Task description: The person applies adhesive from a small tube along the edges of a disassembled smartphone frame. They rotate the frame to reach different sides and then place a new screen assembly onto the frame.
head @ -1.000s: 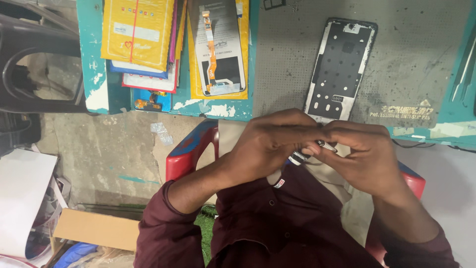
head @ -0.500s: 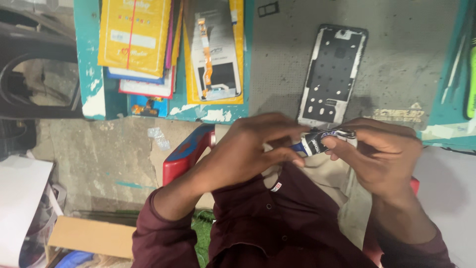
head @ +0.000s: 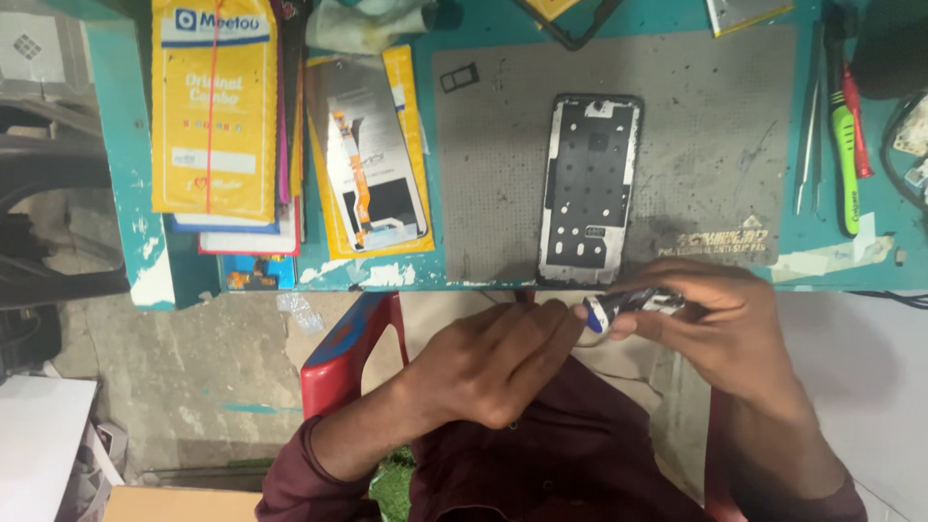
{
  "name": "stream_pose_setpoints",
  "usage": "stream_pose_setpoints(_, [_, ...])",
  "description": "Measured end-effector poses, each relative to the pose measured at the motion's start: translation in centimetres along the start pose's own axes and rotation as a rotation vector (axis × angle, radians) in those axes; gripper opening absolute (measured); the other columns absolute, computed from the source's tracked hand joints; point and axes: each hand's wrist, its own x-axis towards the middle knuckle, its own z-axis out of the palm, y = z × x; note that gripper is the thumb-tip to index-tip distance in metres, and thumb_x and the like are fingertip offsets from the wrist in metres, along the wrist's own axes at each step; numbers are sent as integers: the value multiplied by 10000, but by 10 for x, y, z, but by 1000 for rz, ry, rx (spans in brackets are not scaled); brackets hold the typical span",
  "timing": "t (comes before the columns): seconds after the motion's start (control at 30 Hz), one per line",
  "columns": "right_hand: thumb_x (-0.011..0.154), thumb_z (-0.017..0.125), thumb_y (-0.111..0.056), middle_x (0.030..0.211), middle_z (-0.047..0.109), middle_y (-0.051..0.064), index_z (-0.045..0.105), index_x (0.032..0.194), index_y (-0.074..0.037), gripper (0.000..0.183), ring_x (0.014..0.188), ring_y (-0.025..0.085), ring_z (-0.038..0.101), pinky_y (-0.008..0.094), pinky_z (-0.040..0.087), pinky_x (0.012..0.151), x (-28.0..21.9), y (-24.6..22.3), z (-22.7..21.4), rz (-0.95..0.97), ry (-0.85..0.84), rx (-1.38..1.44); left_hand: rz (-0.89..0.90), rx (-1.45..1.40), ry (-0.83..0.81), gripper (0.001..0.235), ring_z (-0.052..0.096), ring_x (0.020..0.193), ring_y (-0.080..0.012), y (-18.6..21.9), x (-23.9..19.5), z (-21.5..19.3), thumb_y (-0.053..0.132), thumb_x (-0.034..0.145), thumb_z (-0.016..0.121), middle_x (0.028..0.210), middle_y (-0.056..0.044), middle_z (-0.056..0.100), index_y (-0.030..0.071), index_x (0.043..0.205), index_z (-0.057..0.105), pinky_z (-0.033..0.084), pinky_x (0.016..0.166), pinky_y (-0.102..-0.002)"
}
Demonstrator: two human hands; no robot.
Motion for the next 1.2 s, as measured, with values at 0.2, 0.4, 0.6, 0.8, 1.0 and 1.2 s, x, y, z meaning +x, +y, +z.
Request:
stream_pose_setpoints(0.2, [771, 776, 66, 919, 792, 123, 755, 975, 50, 206, 787, 160, 784, 230, 645, 603, -1, 19, -2, 93, 18, 18, 116, 44, -22, 299, 715, 809, -190, -8, 1, 7, 31, 948, 764, 1051, -178, 688, -115, 1198, 692, 622, 679, -291])
stream_pose_setpoints(0.4, [868, 693, 70, 967, 801, 133, 753, 1055, 46, 198, 841, 166, 801, 266, 690, 755, -3, 31, -1, -12, 38, 56, 43, -10, -1, 276, 692, 786, -169, -10, 0, 15, 35, 947, 762, 1019, -136, 699, -78, 1193, 711, 619, 689, -301])
stream_pose_setpoints(0.6, [817, 737, 59, 906, 816, 126, 768, 1071, 36, 257, 783, 168, 786, 259, 632, 671, -7, 32, -1, 76, 82, -58, 34, 38, 21, 298, 713, 840, -194, -8, -2, 15, 22, 944, 749, 1026, -122, 683, -71, 1222, 695, 642, 751, -325])
stream_pose_setpoints(0.8, [835, 741, 54, 917, 818, 119, 775, 1066, 30, 235, 815, 170, 780, 249, 642, 734, -9, 29, 2, 36, 36, -29, 86, 88, -16, 287, 695, 769, -209, -6, -8, 14, 41, 905, 714, 965, -161, 687, -114, 1146, 719, 619, 645, -329])
stream_pose_setpoints(1.0, [776, 813, -21, 1061, 775, 111, 751, 1038, -22, 269, 1021, 230, 782, 296, 660, 884, -15, 12, 4, -510, 79, -353, -297, -450, -196, 145, 670, 678, -219, -3, -8, 17, 98, 995, 740, 877, -97, 705, -43, 977, 710, 533, 526, -348])
stream_pose_setpoints(1.2, [736, 838, 13, 1053, 780, 118, 756, 1049, -18, 325, 962, 235, 796, 302, 662, 821, -14, 1, 9, -415, 158, -362, -166, -306, 33, 242, 732, 889, -247, -2, -4, 10, 163, 1015, 712, 1082, -130, 664, -31, 1154, 674, 631, 737, -342])
